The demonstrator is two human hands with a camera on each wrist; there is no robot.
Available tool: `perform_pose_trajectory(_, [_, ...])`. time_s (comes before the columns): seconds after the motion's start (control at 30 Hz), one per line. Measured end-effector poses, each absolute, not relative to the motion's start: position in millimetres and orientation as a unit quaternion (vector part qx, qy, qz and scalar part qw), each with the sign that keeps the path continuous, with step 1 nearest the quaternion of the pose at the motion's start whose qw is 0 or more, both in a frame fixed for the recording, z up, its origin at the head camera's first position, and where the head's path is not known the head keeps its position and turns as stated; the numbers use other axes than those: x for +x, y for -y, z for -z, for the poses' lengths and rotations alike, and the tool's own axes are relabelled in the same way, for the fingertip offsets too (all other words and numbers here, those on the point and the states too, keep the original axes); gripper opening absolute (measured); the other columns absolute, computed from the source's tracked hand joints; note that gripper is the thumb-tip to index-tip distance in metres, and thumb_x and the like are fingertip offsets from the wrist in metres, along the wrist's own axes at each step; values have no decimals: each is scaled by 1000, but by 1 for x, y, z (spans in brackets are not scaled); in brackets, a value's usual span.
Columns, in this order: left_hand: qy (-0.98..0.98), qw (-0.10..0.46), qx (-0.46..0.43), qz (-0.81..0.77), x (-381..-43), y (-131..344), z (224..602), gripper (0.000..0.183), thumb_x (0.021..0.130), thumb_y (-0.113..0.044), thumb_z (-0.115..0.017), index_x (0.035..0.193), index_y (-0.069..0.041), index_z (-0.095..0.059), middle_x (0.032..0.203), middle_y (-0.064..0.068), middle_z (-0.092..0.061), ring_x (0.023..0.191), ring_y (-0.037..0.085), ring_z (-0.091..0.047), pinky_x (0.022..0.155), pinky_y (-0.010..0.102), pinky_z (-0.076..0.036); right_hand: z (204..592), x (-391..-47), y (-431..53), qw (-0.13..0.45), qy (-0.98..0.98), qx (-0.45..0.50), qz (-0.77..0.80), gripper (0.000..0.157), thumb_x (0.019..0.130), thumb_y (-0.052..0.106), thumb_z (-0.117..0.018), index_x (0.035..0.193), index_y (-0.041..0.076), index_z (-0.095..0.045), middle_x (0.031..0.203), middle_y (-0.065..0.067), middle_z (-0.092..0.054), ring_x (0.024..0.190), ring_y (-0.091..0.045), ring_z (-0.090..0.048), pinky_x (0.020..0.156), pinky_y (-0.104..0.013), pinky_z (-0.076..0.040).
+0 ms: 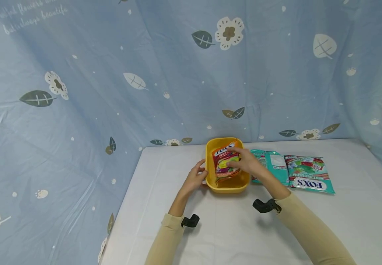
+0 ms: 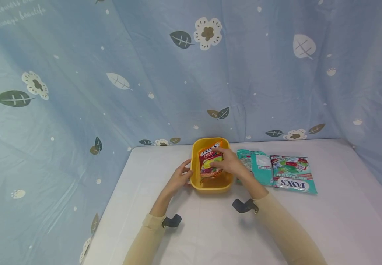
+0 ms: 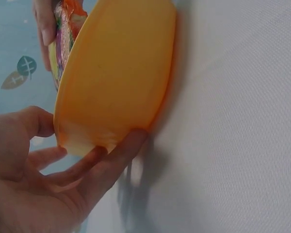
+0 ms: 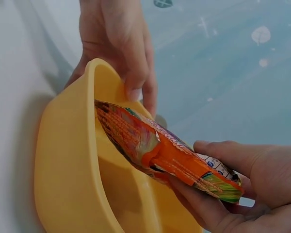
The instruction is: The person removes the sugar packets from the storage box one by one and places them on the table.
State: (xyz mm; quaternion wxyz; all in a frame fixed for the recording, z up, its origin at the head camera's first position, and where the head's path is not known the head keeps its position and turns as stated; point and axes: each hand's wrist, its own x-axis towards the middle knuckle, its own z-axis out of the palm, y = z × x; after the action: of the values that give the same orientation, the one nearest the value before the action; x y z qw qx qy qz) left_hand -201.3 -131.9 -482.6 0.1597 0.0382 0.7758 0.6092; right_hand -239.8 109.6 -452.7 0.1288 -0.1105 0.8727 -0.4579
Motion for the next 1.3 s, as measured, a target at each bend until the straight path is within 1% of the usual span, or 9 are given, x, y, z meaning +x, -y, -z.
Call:
perform_pose_trajectory(0.23, [-773,160,39,-612,-201,132,483,59,99,-12,-51,154,-11,-29,136,33,-47,112,48,-59,80,64,-58,447,-236,-117,134,-877,-104,449,62,92,27,-68,148,16,-45,146,-22,-45,121,-37,-49,107,-56,-48])
perform_pose_trajectory(0.4, [-767,156,46,-621,-201,131,484,59,99,-11,-50,154,-9,-29,135,34,-47,110,49,-59,78,64,-58,447,-236,-122,136,-882,-108,439,63,92,28,-68,149,16,-43,146,-23,-45,122,-37,-49,107,-58,-47])
perform_pose_trajectory(0.63, [-772,161,42,-614,-208,132,496,59,100,-9,-48,155,-11,-28,137,34,-46,111,49,-58,78,64,-58,443,-233,-129,131,-879,-114,444,63,92,27,-68,149,15,-43,148,-22,-43,121,-38,-51,101,-54,-53])
perform_pose_trajectory(0.8, [-776,153,38,-611,-214,134,511,58,101,-13,-48,156,-16,-27,138,31,-47,110,45,-60,75,61,-60,444,-231,-135,127,-881,-117,441,63,92,29,-68,149,15,-43,150,-23,-41,122,-38,-52,99,-53,-54])
perform_pose_trajectory(0.9, [-780,146,36,-607,-215,135,514,58,101,-16,-49,155,-19,-29,138,28,-47,108,40,-61,74,58,-61,445,-230,-137,127,-881,-116,441,63,93,29,-68,149,14,-43,149,-24,-42,119,-38,-54,96,-50,-57])
perform_pose_trajectory(1.0, [-783,141,37,-605,-215,135,514,56,101,-17,-50,154,-20,-31,137,26,-49,105,35,-62,72,55,-62,444,-228,-139,129,-879,-110,445,62,93,29,-68,148,15,-43,148,-24,-42,115,-37,-56,93,-46,-59])
perform_pose_trajectory(1.1, [-785,137,36,-603,-215,134,514,56,100,-16,-50,154,-20,-32,135,25,-50,101,31,-63,71,52,-63,442,-227,-141,127,-881,-108,443,63,92,29,-68,148,15,-43,149,-24,-40,117,-37,-54,95,-47,-57])
perform_pose_trajectory(1.3, [-792,130,32,-596,-213,134,515,56,100,-16,-50,153,-20,-34,134,24,-52,99,28,-63,68,47,-65,438,-223,-144,119,-880,-109,446,63,92,30,-69,148,16,-44,152,-24,-37,132,-42,-42,108,-61,-44])
